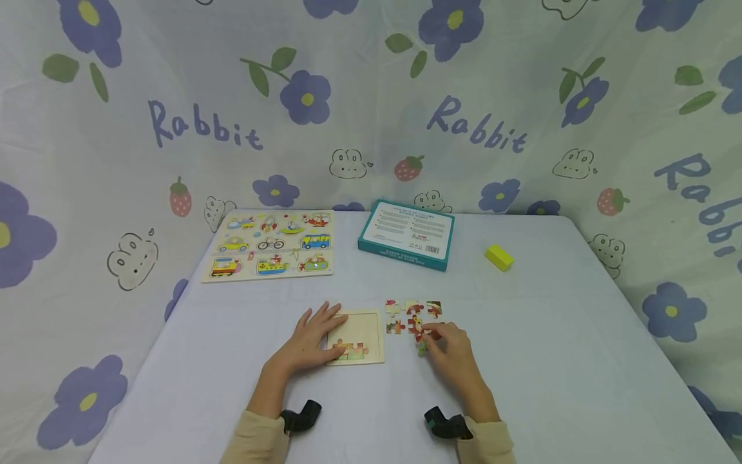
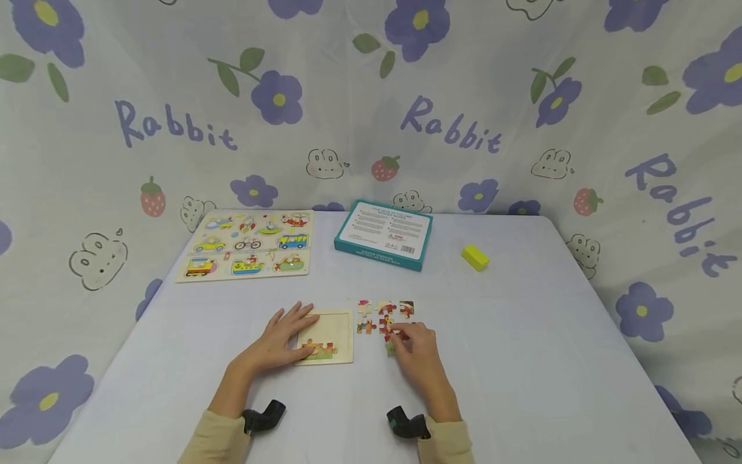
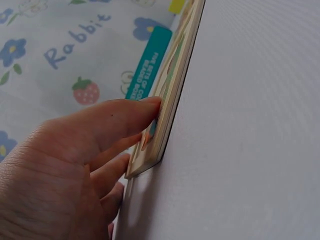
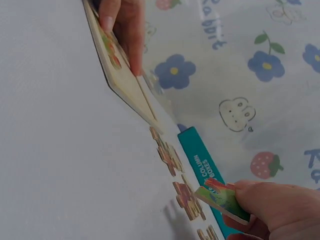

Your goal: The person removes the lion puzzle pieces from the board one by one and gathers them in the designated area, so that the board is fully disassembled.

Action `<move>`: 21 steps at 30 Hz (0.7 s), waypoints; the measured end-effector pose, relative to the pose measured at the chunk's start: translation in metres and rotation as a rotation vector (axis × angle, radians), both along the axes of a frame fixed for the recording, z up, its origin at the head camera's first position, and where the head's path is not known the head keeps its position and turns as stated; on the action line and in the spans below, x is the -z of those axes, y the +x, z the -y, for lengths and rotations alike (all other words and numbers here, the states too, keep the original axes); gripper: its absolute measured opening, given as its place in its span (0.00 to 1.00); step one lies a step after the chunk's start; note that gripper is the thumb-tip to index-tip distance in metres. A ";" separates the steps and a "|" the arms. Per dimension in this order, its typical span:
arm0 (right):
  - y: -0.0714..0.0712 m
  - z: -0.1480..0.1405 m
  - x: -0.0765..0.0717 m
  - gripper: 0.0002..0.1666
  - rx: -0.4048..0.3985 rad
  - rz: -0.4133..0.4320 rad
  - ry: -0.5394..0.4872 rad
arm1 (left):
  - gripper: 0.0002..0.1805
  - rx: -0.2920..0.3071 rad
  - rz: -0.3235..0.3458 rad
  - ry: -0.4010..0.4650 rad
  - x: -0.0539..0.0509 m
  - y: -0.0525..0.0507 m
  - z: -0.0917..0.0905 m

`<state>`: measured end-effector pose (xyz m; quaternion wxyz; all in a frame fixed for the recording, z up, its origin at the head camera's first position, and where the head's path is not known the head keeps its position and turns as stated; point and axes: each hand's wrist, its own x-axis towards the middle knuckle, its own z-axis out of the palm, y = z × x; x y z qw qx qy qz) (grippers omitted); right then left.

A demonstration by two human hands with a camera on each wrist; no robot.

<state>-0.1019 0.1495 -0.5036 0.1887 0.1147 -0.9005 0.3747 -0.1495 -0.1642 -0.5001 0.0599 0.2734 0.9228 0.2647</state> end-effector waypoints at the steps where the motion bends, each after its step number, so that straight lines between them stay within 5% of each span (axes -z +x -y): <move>1: 0.000 -0.002 0.000 0.09 0.008 0.003 0.001 | 0.37 0.000 0.003 0.000 0.000 0.000 0.000; 13: 0.001 -0.020 0.004 0.07 0.055 -0.009 0.062 | 0.38 -0.013 0.007 -0.010 0.000 -0.001 -0.002; 21: 0.004 -0.027 0.006 0.05 0.099 0.059 0.097 | 0.38 -0.016 0.007 -0.023 0.001 0.000 -0.003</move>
